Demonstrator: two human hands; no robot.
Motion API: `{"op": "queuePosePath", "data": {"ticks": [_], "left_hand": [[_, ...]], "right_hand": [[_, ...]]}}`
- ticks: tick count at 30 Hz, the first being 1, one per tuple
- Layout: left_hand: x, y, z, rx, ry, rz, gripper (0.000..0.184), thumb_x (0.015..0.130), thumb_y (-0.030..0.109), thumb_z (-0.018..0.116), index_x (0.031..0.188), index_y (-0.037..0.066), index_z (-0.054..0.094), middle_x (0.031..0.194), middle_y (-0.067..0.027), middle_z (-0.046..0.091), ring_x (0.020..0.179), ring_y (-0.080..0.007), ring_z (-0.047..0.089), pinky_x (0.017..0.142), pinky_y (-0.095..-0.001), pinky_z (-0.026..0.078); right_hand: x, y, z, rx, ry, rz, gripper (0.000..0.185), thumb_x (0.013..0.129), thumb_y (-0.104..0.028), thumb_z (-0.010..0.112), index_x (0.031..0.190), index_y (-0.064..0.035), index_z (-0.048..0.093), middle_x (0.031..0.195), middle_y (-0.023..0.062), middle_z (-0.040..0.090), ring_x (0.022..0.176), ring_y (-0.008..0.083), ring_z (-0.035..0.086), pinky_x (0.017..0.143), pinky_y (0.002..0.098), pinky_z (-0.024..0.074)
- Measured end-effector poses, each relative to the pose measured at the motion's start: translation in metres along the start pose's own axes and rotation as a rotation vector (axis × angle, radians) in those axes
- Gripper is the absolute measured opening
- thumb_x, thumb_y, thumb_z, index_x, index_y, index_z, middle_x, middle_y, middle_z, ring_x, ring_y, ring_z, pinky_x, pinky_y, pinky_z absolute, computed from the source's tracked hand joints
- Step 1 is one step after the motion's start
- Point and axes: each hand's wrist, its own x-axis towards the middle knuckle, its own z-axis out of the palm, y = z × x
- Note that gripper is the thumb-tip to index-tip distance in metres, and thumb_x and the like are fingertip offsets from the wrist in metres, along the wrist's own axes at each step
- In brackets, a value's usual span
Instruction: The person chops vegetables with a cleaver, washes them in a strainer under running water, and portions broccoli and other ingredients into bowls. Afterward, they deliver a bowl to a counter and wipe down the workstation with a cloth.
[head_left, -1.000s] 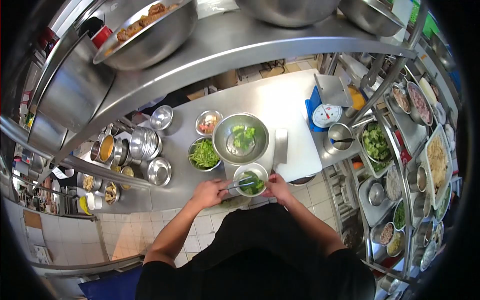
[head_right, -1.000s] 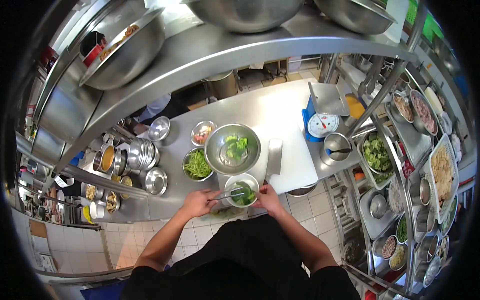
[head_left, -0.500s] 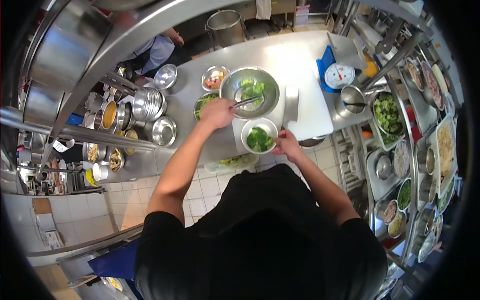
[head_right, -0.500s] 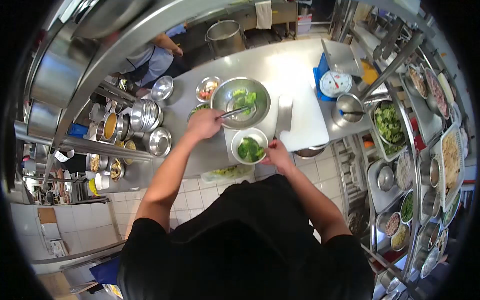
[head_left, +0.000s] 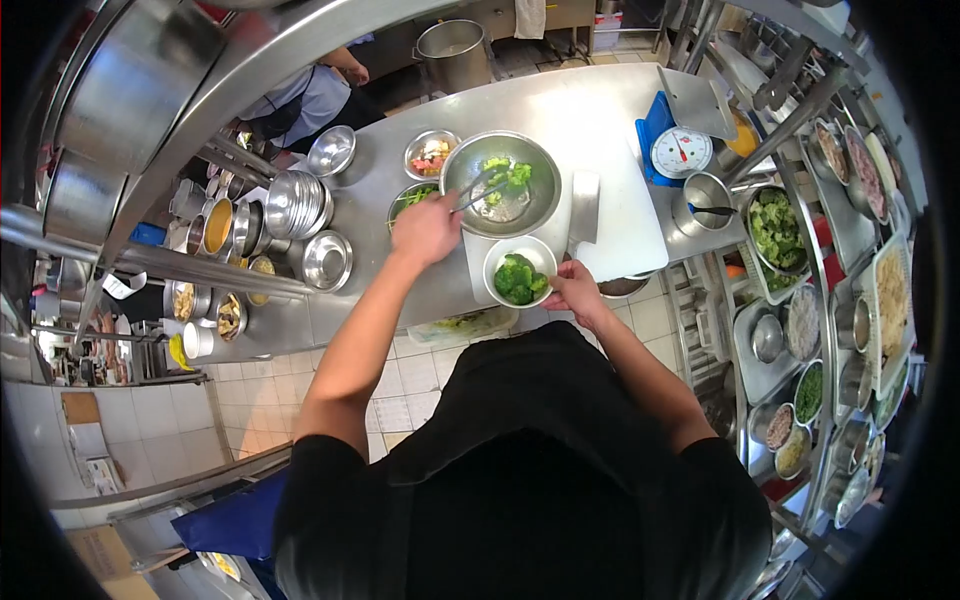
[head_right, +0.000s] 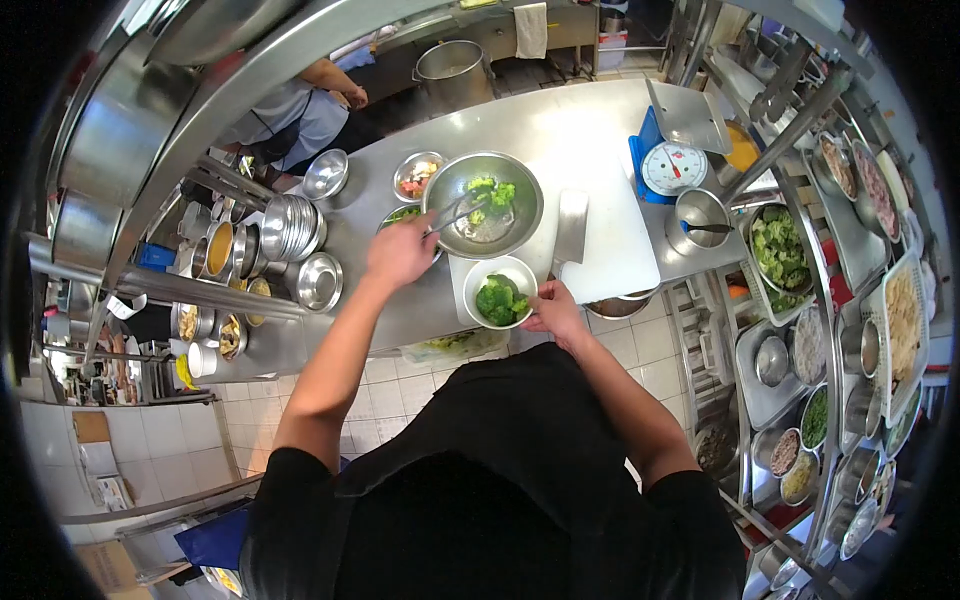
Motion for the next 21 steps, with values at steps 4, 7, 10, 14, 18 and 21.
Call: {"op": "queuePosePath", "data": {"ticks": [4,7,10,14,18,21], "left_hand": [[0.045,0.009,0.066,0.21,-0.052,0.09,0.03,0.087,0.022,0.055,0.112,0.01,0.065,0.102,-0.0177,0.066,0.082,-0.0361,0.067,0.069,-0.0448,0.056],[0.063,0.007,0.073,0.261,-0.185,0.06,0.029,0.085,0.021,0.055,0.11,0.012,0.067,0.099,-0.0172,0.067,0.083,-0.0341,0.068,0.069,-0.0442,0.056],[0.039,0.006,0.02,0.076,-0.145,0.101,0.033,0.086,0.021,0.055,0.115,0.012,0.067,0.09,-0.0161,0.069,0.08,-0.0293,0.069,0.065,-0.041,0.055],[-0.003,-0.003,-0.015,-0.392,-0.503,0.001,0.029,0.093,0.027,0.055,0.115,0.011,0.066,0.081,-0.0118,0.068,0.067,-0.027,0.063,0.062,-0.0379,0.051],[-0.033,0.028,-0.009,-0.476,-0.849,-0.207,0.031,0.094,0.03,0.054,0.116,0.01,0.066,0.087,-0.012,0.069,0.068,-0.027,0.063,0.066,-0.0376,0.05],[-0.031,0.004,-0.004,-0.373,-0.513,0.049,0.034,0.093,0.033,0.056,0.116,0.01,0.065,0.092,-0.015,0.069,0.079,-0.0305,0.065,0.073,-0.04,0.05]], "right_hand": [[-0.002,-0.004,0.002,-0.013,0.002,0.01,0.022,0.093,-0.008,0.055,0.108,-0.0043,0.039,0.092,0.0133,0.06,0.062,0.0227,0.069,0.054,0.0335,0.0581],[-0.004,0.0,0.003,-0.005,-0.01,0.009,0.022,0.093,-0.008,0.055,0.108,-0.0047,0.038,0.091,0.0136,0.06,0.063,0.0224,0.069,0.054,0.0334,0.0578],[-0.005,0.001,0.001,0.004,-0.011,0.001,0.022,0.093,-0.008,0.055,0.108,-0.0048,0.038,0.091,0.0136,0.06,0.063,0.022,0.069,0.054,0.0331,0.0575],[-0.006,0.001,0.001,0.023,0.014,-0.003,0.021,0.092,-0.007,0.054,0.108,-0.0043,0.039,0.093,0.0133,0.06,0.064,0.0227,0.069,0.055,0.0333,0.0585],[-0.003,0.004,0.001,0.034,-0.01,-0.015,0.022,0.093,-0.005,0.054,0.108,-0.0039,0.038,0.094,0.0147,0.059,0.063,0.0233,0.069,0.056,0.0346,0.0587],[-0.005,0.003,-0.001,0.06,-0.016,0.004,0.024,0.092,-0.004,0.054,0.109,-0.0032,0.037,0.097,0.0155,0.059,0.064,0.025,0.069,0.056,0.0354,0.0595]]}}
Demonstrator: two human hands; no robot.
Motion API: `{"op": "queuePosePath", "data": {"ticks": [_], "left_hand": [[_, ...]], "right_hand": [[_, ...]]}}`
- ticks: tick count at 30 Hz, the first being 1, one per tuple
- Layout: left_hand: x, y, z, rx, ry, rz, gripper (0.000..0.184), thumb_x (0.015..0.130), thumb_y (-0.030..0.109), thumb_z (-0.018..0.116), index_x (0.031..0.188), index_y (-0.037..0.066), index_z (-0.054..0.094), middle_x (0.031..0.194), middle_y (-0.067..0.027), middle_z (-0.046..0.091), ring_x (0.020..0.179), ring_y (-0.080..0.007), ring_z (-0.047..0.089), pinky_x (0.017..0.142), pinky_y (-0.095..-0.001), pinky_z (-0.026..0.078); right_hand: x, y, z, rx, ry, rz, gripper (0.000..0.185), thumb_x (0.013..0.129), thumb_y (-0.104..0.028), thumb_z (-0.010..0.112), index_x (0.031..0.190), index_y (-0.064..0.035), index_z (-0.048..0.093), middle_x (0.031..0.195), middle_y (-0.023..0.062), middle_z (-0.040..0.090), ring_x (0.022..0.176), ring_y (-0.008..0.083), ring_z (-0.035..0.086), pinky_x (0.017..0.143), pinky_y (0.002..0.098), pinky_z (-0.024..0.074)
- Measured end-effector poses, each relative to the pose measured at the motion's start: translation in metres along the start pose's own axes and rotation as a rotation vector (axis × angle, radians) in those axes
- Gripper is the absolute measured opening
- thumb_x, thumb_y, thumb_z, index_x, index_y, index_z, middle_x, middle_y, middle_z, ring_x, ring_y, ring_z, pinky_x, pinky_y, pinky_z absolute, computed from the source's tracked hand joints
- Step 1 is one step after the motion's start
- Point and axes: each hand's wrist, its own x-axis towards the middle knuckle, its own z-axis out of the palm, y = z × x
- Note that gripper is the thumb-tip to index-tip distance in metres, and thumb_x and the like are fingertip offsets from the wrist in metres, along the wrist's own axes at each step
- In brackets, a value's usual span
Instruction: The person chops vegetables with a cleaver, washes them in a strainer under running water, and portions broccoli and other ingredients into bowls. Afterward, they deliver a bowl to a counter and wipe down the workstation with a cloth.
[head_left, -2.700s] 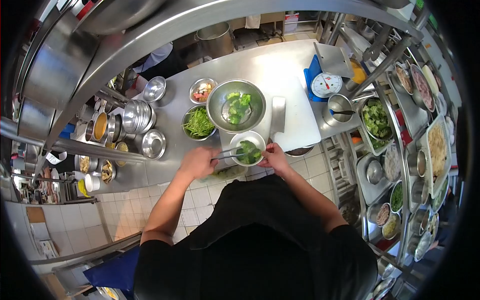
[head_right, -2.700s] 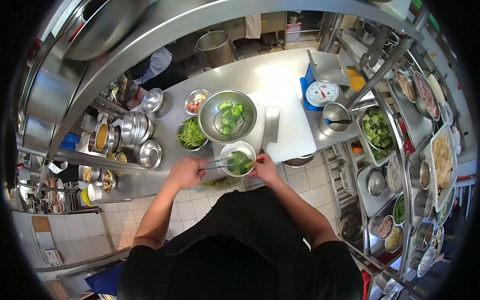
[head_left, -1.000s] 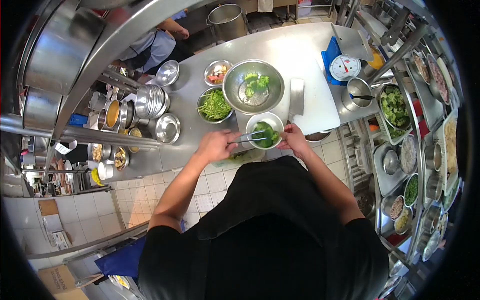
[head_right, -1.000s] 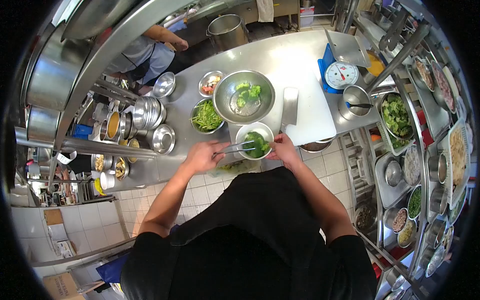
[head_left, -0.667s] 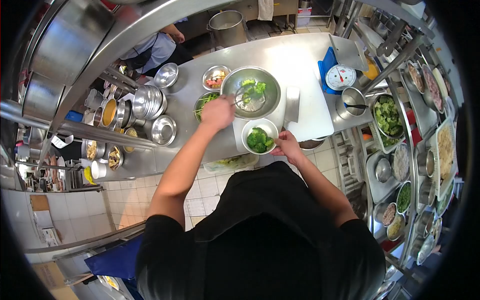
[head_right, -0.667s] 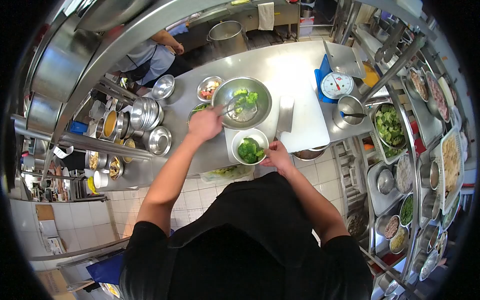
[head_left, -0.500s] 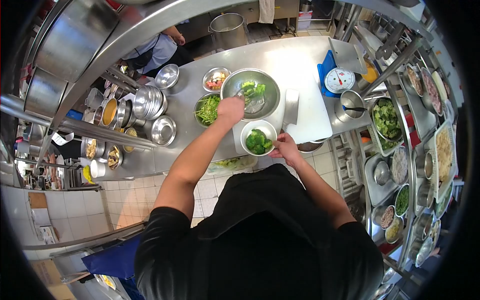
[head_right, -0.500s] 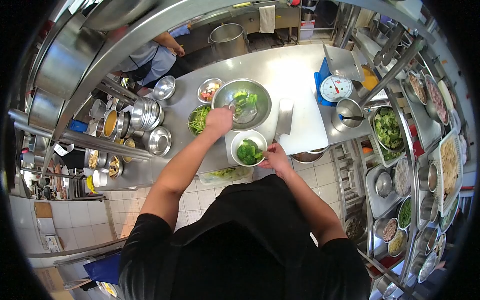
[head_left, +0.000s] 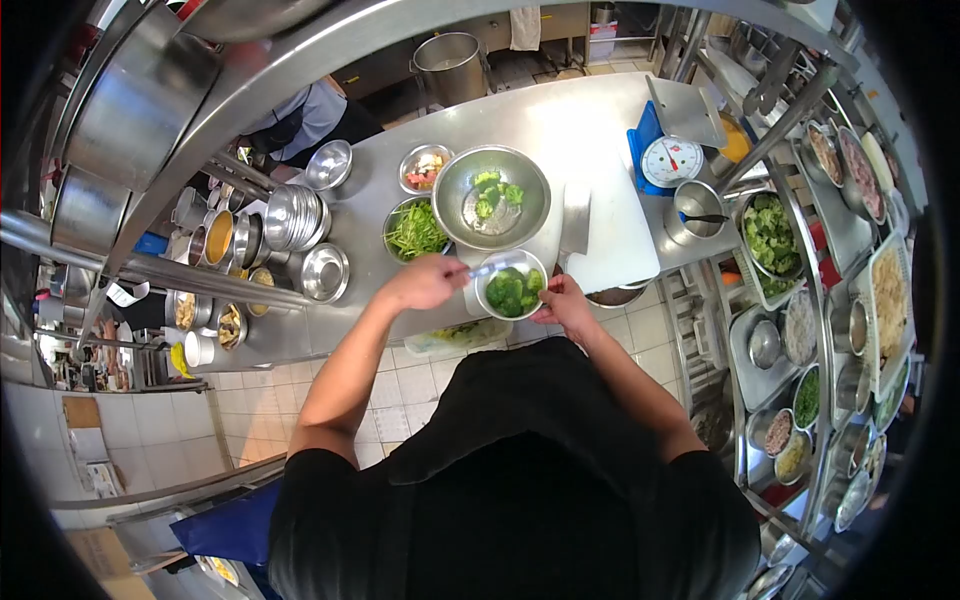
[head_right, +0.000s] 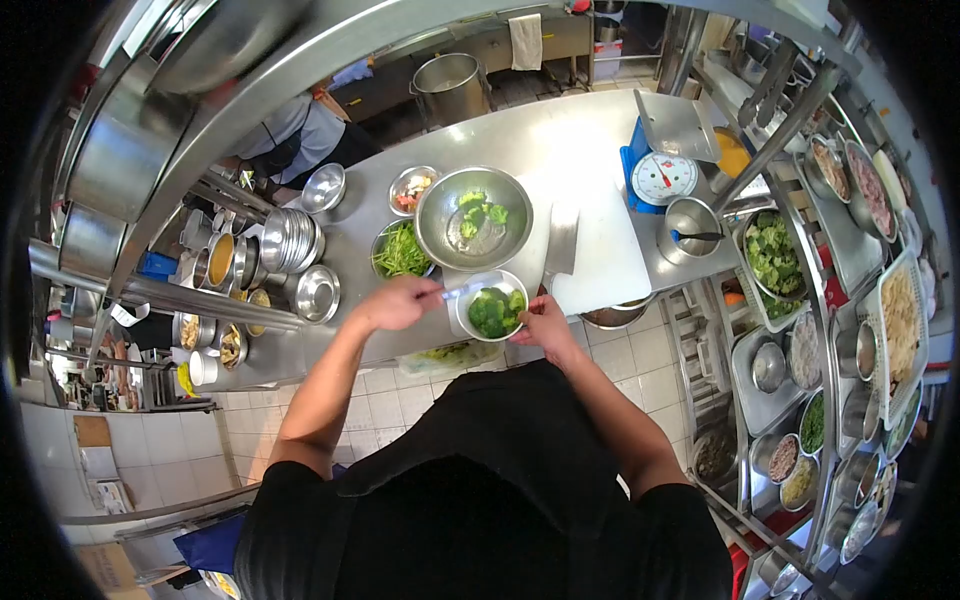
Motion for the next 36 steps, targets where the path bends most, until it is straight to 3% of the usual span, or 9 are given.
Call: {"op": "queuePosePath", "data": {"ticks": [5,11,14,21,24,27,28,31,36], "left_hand": [[0.037,0.019,-0.028,0.356,0.406,-0.149,0.026,0.088,0.026,0.057,0.105,0.009,0.068,0.096,-0.0178,0.069,0.088,-0.0349,0.066,0.077,-0.0452,0.052],[0.112,0.004,-0.008,0.574,0.275,-0.217,0.022,0.086,0.023,0.057,0.097,0.009,0.07,0.094,-0.0195,0.068,0.087,-0.036,0.067,0.075,-0.0484,0.053],[0.089,-0.005,-0.023,0.53,0.302,-0.229,0.023,0.088,0.025,0.057,0.101,0.011,0.071,0.094,-0.0174,0.069,0.088,-0.033,0.068,0.075,-0.0459,0.053],[-0.005,0.001,0.011,-0.154,0.252,-0.093,0.029,0.089,0.026,0.062,0.116,0.017,0.068,0.095,-0.0141,0.069,0.084,-0.0333,0.066,0.074,-0.0413,0.052],[-0.006,-0.015,0.067,0.154,0.398,0.127,0.034,0.088,0.024,0.063,0.121,0.017,0.065,0.104,-0.0138,0.068,0.086,-0.0333,0.066,0.073,-0.0401,0.053],[-0.015,-0.012,0.053,0.059,0.327,0.063,0.037,0.088,0.024,0.063,0.124,0.016,0.062,0.107,-0.0143,0.067,0.087,-0.0337,0.066,0.073,-0.0414,0.053],[-0.011,-0.017,0.049,0.039,0.522,0.157,0.035,0.088,0.025,0.062,0.121,0.015,0.064,0.1,-0.0145,0.068,0.085,-0.0343,0.066,0.073,-0.0436,0.053],[0.012,-0.005,0.006,0.235,0.584,0.008,0.033,0.086,0.026,0.061,0.116,0.011,0.065,0.101,-0.0127,0.067,0.083,-0.0329,0.067,0.071,-0.0457,0.054],[0.082,0.005,0.002,0.501,0.259,-0.065,0.028,0.087,0.031,0.059,0.1,0.008,0.068,0.096,-0.0145,0.068,0.086,-0.0344,0.066,0.074,-0.0451,0.054]], "right_hand": [[0.003,0.002,0.0,-0.008,-0.013,-0.004,0.025,0.092,-0.004,0.054,0.11,-0.0037,0.037,0.098,0.0161,0.058,0.065,0.0253,0.069,0.056,0.0367,0.0591],[0.0,0.0,-0.001,-0.025,-0.016,0.024,0.025,0.092,-0.005,0.055,0.109,-0.0045,0.037,0.098,0.015,0.058,0.065,0.0245,0.069,0.055,0.0357,0.0584],[0.001,0.002,-0.001,-0.003,-0.013,0.015,0.025,0.091,-0.005,0.055,0.109,-0.0048,0.037,0.098,0.0144,0.059,0.064,0.024,0.069,0.054,0.0347,0.0579],[0.005,0.002,-0.002,0.01,-0.005,0.016,0.025,0.091,-0.004,0.055,0.109,-0.0044,0.038,0.096,0.0141,0.058,0.063,0.0238,0.069,0.054,0.0346,0.0586],[0.003,0.002,-0.001,0.004,0.003,0.005,0.023,0.092,-0.004,0.054,0.109,-0.0041,0.038,0.095,0.014,0.059,0.064,0.0241,0.069,0.055,0.0348,0.059],[0.003,0.001,0.002,0.003,0.025,-0.012,0.021,0.092,-0.004,0.054,0.107,-0.0044,0.04,0.092,0.0133,0.06,0.064,0.0242,0.069,0.056,0.035,0.0593],[0.002,0.001,0.002,0.006,0.028,-0.009,0.021,0.092,-0.004,0.055,0.107,-0.0043,0.04,0.092,0.0131,0.06,0.063,0.024,0.068,0.056,0.0351,0.0594],[0.002,0.0,0.003,0.003,0.031,-0.005,0.021,0.092,-0.004,0.055,0.106,-0.0043,0.04,0.093,0.013,0.059,0.061,0.0236,0.068,0.055,0.0352,0.0597],[0.001,-0.002,0.003,-0.004,0.021,-0.011,0.021,0.092,-0.005,0.056,0.106,-0.0039,0.041,0.095,0.0127,0.058,0.061,0.0232,0.068,0.055,0.0349,0.0599]]}}
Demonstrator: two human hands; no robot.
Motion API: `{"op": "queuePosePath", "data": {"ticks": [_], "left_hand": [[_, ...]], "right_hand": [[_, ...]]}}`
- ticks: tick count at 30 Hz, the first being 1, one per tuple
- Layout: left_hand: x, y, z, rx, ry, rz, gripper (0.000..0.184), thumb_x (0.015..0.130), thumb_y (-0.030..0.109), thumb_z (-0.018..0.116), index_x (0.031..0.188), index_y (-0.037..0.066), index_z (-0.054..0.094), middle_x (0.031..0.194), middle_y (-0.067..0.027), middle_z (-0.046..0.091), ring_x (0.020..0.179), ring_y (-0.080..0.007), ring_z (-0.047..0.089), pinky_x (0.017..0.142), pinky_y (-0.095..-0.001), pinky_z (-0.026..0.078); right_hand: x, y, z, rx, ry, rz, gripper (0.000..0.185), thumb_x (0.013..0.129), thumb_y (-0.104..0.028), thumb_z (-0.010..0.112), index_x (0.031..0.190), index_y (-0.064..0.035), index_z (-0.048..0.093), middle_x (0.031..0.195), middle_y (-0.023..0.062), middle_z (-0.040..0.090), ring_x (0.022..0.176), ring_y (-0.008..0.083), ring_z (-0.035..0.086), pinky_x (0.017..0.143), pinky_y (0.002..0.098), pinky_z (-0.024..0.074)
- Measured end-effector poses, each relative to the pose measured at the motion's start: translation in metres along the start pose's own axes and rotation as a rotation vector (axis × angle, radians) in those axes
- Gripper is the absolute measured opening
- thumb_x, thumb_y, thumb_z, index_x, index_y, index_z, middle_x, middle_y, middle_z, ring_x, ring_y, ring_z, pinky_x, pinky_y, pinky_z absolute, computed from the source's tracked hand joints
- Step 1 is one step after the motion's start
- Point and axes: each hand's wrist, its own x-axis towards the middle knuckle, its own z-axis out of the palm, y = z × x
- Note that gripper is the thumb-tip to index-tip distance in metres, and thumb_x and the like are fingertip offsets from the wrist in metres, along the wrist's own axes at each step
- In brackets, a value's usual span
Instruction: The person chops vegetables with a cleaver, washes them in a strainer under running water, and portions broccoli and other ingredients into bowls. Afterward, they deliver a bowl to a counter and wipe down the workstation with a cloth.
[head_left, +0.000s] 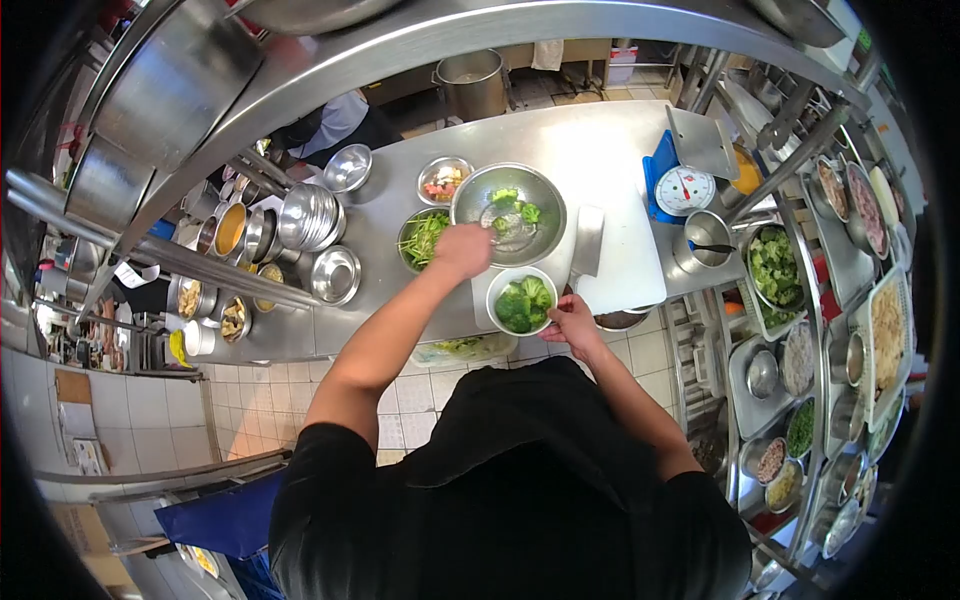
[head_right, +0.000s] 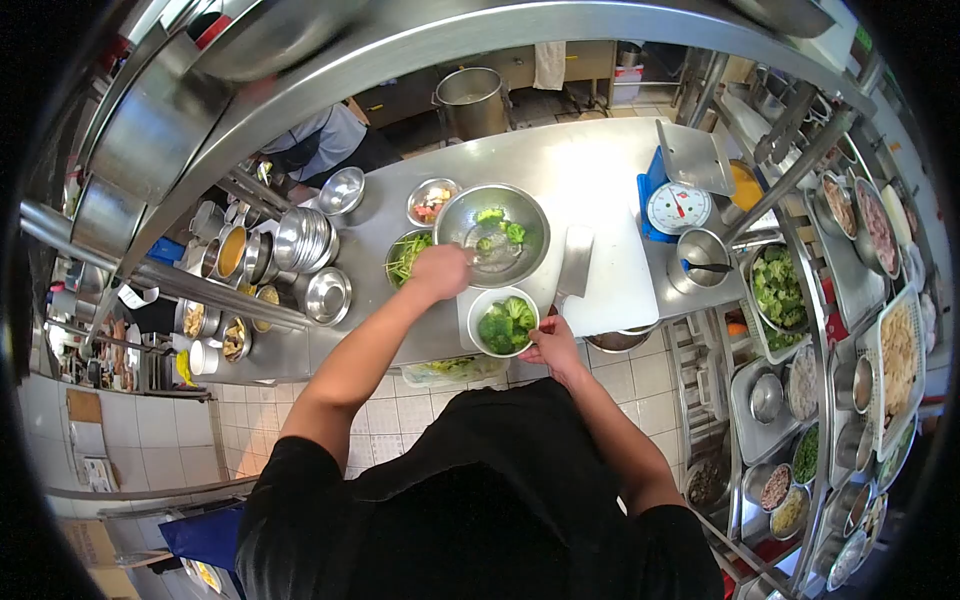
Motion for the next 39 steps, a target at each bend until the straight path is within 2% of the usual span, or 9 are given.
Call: {"op": "queuePosePath", "data": {"ticks": [4,9,18,22,27,28,33,35,39], "left_hand": [[0.012,0.002,0.009,0.001,0.081,0.073,0.026,0.087,0.032,0.058,0.093,0.008,0.068,0.089,-0.017,0.069,0.084,-0.0355,0.067,0.074,-0.0476,0.053],[0.023,-0.076,-0.015,-0.478,0.582,-0.402,0.028,0.087,0.032,0.056,0.092,0.009,0.07,0.093,-0.0202,0.068,0.086,-0.0356,0.067,0.075,-0.0447,0.054],[0.094,-0.223,0.092,-0.481,0.209,-0.717,0.043,0.078,0.035,0.058,0.092,-0.004,0.069,0.103,-0.0252,0.067,0.091,-0.0375,0.066,0.083,-0.0418,0.052],[0.14,-0.258,0.147,-1.081,0.091,-0.797,0.032,0.08,0.025,0.063,0.084,-0.006,0.067,0.086,-0.0238,0.068,0.07,-0.0331,0.069,0.057,-0.0444,0.053],[0.154,-0.252,0.135,-1.535,-0.213,-0.702,0.026,0.093,0.023,0.058,0.108,0.003,0.063,0.101,-0.0125,0.067,0.077,-0.024,0.067,0.062,-0.0337,0.054],[0.165,-0.259,0.151,-1.786,-0.174,-0.662,0.024,0.094,0.018,0.057,0.111,0.002,0.061,0.101,-0.0131,0.067,0.081,-0.0215,0.067,0.071,-0.0326,0.056],[0.113,-0.258,0.109,-1.665,0.2,-0.66,0.046,0.079,0.022,0.076,0.115,0.004,0.055,0.1,-0.0125,0.062,0.092,-0.0235,0.061,0.078,-0.038,0.056],[0.082,-0.266,0.096,-1.804,0.329,-0.56,0.055,0.071,0.028,0.082,0.113,0.008,0.053,0.096,-0.0085,0.062,0.082,-0.0188,0.059,0.07,-0.0348,0.055],[-0.002,-0.253,0.098,-1.888,0.438,-0.362,0.029,0.083,0.029,0.072,0.099,0.007,0.061,0.085,-0.0034,0.064,0.065,-0.0129,0.057,0.055,-0.0292,0.05]], "right_hand": [[-0.002,0.002,0.001,0.006,0.006,-0.011,0.02,0.092,-0.005,0.056,0.106,-0.0038,0.041,0.095,0.0116,0.057,0.061,0.023,0.068,0.056,0.0353,0.0602],[0.0,0.009,-0.002,0.003,-0.003,-0.022,0.02,0.092,-0.005,0.056,0.106,-0.0041,0.041,0.093,0.0113,0.056,0.062,0.0236,0.068,0.057,0.0371,0.0608],[-0.006,0.016,0.004,0.006,0.08,-0.056,0.02,0.092,-0.006,0.057,0.106,-0.0048,0.043,0.094,0.0102,0.058,0.06,0.0224,0.067,0.057,0.0371,0.0607],[-0.009,0.025,0.012,0.026,0.231,-0.127,0.017,0.092,-0.007,0.057,0.104,-0.0056,0.045,0.093,0.0085,0.059,0.056,0.0186,0.064,0.055,0.0339,0.0601],[-0.016,0.039,0.043,0.104,0.404,-0.159,0.014,0.093,-0.008,0.057,0.103,-0.0067,0.048,0.091,0.0066,0.06,0.056,0.0161,0.063,0.054,0.0318,0.0595],[-0.017,0.042,0.049,0.119,0.432,-0.18,0.013,0.093,-0.009,0.056,0.103,-0.0069,0.048,0.091,0.0065,0.06,0.056,0.016,0.063,0.053,0.0318,0.0594],[-0.018,0.056,0.064,0.095,0.56,-0.245,0.02,0.092,-0.011,0.057,0.11,-0.0062,0.048,0.096,0.0092,0.062,0.056,0.0178,0.064,0.051,0.0313,0.0587],[-0.026,0.048,0.075,0.103,0.555,-0.226,0.024,0.092,-0.013,0.057,0.113,-0.005,0.049,0.096,0.0108,0.063,0.055,0.0204,0.065,0.048,0.031,0.0569],[-0.019,0.057,0.063,0.108,0.487,-0.207,0.033,0.096,-0.025,0.052,0.121,-0.0049,0.05,0.095,0.0096,0.063,0.057,0.022,0.064,0.048,0.0309,0.0551]]}}
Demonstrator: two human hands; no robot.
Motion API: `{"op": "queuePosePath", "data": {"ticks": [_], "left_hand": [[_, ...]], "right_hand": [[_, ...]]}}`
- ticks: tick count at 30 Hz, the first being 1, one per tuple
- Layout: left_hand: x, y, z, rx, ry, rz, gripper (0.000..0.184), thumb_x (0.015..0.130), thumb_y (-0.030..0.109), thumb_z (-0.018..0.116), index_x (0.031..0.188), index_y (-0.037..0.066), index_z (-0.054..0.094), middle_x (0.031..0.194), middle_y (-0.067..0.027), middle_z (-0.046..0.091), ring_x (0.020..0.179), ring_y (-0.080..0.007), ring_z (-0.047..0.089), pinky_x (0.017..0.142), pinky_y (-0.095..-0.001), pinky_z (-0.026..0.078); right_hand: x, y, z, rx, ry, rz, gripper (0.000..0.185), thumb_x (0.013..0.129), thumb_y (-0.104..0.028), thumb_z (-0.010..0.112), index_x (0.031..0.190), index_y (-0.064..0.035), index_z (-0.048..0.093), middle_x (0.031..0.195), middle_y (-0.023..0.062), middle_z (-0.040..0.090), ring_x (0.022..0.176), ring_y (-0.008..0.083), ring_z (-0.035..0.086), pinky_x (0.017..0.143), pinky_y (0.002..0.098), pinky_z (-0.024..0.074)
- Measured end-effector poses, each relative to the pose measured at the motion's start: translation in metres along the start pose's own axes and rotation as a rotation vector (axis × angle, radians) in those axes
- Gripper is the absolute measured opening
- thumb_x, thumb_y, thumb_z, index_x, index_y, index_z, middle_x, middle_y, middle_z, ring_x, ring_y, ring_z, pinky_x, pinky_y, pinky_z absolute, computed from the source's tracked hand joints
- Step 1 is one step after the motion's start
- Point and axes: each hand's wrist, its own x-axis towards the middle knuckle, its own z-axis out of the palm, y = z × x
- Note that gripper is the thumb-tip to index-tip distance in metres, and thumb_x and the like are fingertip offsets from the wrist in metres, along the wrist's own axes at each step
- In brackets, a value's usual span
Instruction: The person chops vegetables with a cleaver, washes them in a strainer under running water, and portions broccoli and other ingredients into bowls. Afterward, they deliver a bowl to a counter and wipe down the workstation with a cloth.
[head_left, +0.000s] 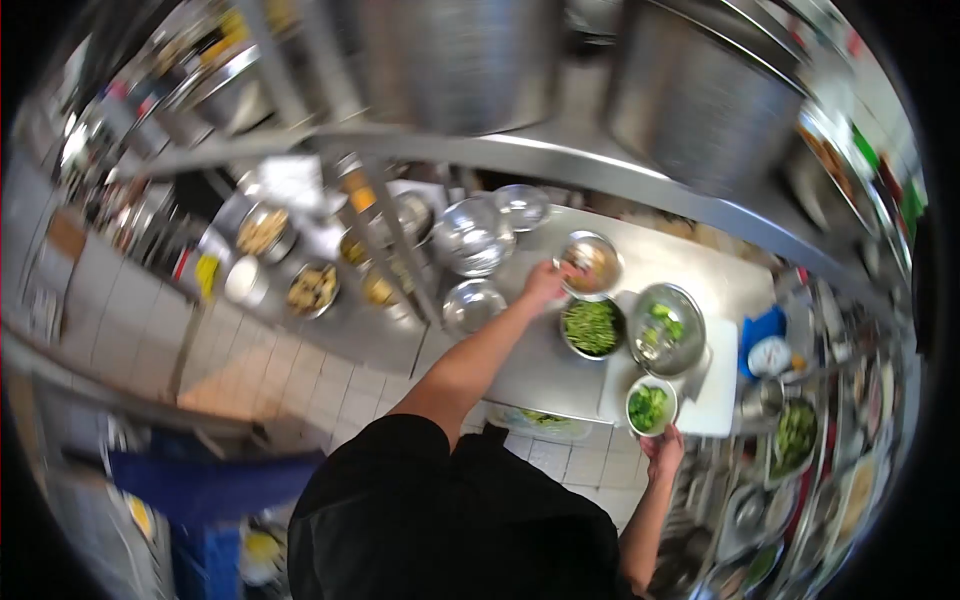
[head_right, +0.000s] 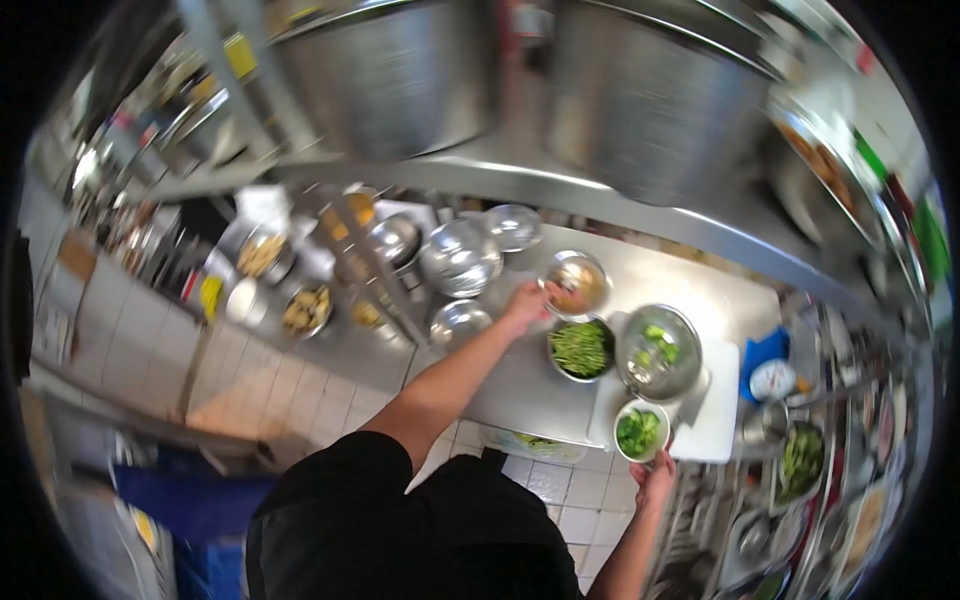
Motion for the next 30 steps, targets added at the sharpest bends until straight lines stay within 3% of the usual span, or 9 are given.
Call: {"op": "queuePosePath", "data": {"ticks": [2,6,10,13,15,17,19,25,30], "left_hand": [[-0.072,0.02,-0.023,0.192,-0.04,-0.101,0.016,0.091,0.022,0.059,0.098,0.008,0.062,0.084,-0.0028,0.063,0.061,-0.0112,0.057,0.054,-0.0272,0.049],[-0.202,0.052,-0.125,0.265,-0.335,-0.165,0.018,0.087,0.02,0.064,0.098,0.006,0.063,0.084,0.0001,0.061,0.063,-0.0093,0.055,0.055,-0.0256,0.047],[-0.303,0.12,-0.264,0.382,-0.207,-0.336,0.063,0.079,0.029,0.073,0.132,0.002,0.052,0.113,-0.0042,0.061,0.092,-0.0104,0.054,0.071,-0.0263,0.045],[-0.334,0.133,-0.426,0.237,-0.02,-0.203,0.06,0.076,0.023,0.071,0.128,-0.001,0.053,0.113,-0.0062,0.063,0.1,-0.014,0.054,0.074,-0.0266,0.046],[-0.361,0.17,-0.508,0.433,0.246,-0.022,0.031,0.082,0.016,0.062,0.106,-0.002,0.062,0.102,-0.0064,0.068,0.094,-0.0152,0.061,0.081,-0.0277,0.049],[-0.384,0.229,-0.553,0.405,0.541,0.001,0.022,0.084,0.016,0.06,0.098,0.0,0.064,0.093,-0.0048,0.069,0.083,-0.0137,0.064,0.064,-0.026,0.054],[-0.378,0.24,-0.647,0.238,0.665,0.08,0.019,0.086,0.017,0.058,0.094,0.0,0.064,0.09,-0.0056,0.067,0.071,-0.012,0.064,0.051,-0.0254,0.054],[-0.274,0.208,-0.892,0.096,1.211,0.249,0.013,0.089,0.02,0.057,0.092,0.007,0.062,0.073,-0.0043,0.062,0.056,-0.014,0.06,0.047,-0.0276,0.052],[-0.176,0.14,-0.979,-0.014,1.2,0.082,0.019,0.094,0.025,0.054,0.098,0.007,0.061,0.074,-0.0059,0.063,0.055,-0.0166,0.061,0.046,-0.0281,0.05]], "right_hand": [[0.0,-0.002,-0.001,0.007,-0.044,0.024,0.04,0.097,-0.034,0.049,0.127,-0.0075,0.049,0.102,0.0098,0.06,0.062,0.0224,0.064,0.049,0.031,0.0549],[0.0,0.006,0.009,0.037,-0.042,0.059,0.053,0.096,-0.049,0.044,0.135,-0.0133,0.045,0.117,0.0113,0.054,0.074,0.0257,0.062,0.051,0.0332,0.0543],[-0.004,0.008,0.012,0.033,-0.024,0.022,0.062,0.093,-0.059,0.043,0.136,-0.0143,0.044,0.121,0.0123,0.051,0.081,0.0296,0.061,0.055,0.0358,0.0542],[0.02,0.023,0.003,0.044,0.012,0.001,0.045,0.091,-0.04,0.051,0.122,-0.0077,0.052,0.107,0.0151,0.057,0.073,0.0303,0.061,0.053,0.0352,0.054],[0.046,0.036,-0.01,0.011,0.091,-0.03,0.032,0.089,-0.027,0.053,0.11,-0.0033,0.055,0.095,0.0145,0.059,0.069,0.0298,0.062,0.053,0.0356,0.0542],[0.033,0.033,0.011,0.024,0.239,-0.034,0.026,0.085,-0.015,0.053,0.107,-0.0015,0.057,0.09,0.0111,0.059,0.064,0.0247,0.061,0.055,0.0358,0.0545],[0.015,0.036,0.024,-0.019,0.255,-0.069,0.024,0.084,-0.016,0.055,0.104,-0.0019,0.058,0.087,0.01,0.06,0.067,0.0241,0.061,0.055,0.0345,0.054],[-0.015,0.074,0.068,0.136,0.204,-0.321,0.026,0.087,-0.016,0.056,0.109,-0.0052,0.062,0.09,0.0059,0.061,0.07,0.0193,0.059,0.056,0.0294,0.0529],[-0.078,0.077,0.11,0.257,0.496,-0.092,0.019,0.084,-0.011,0.053,0.099,-0.0047,0.062,0.082,0.0064,0.06,0.067,0.0202,0.059,0.059,0.0302,0.0534]]}}
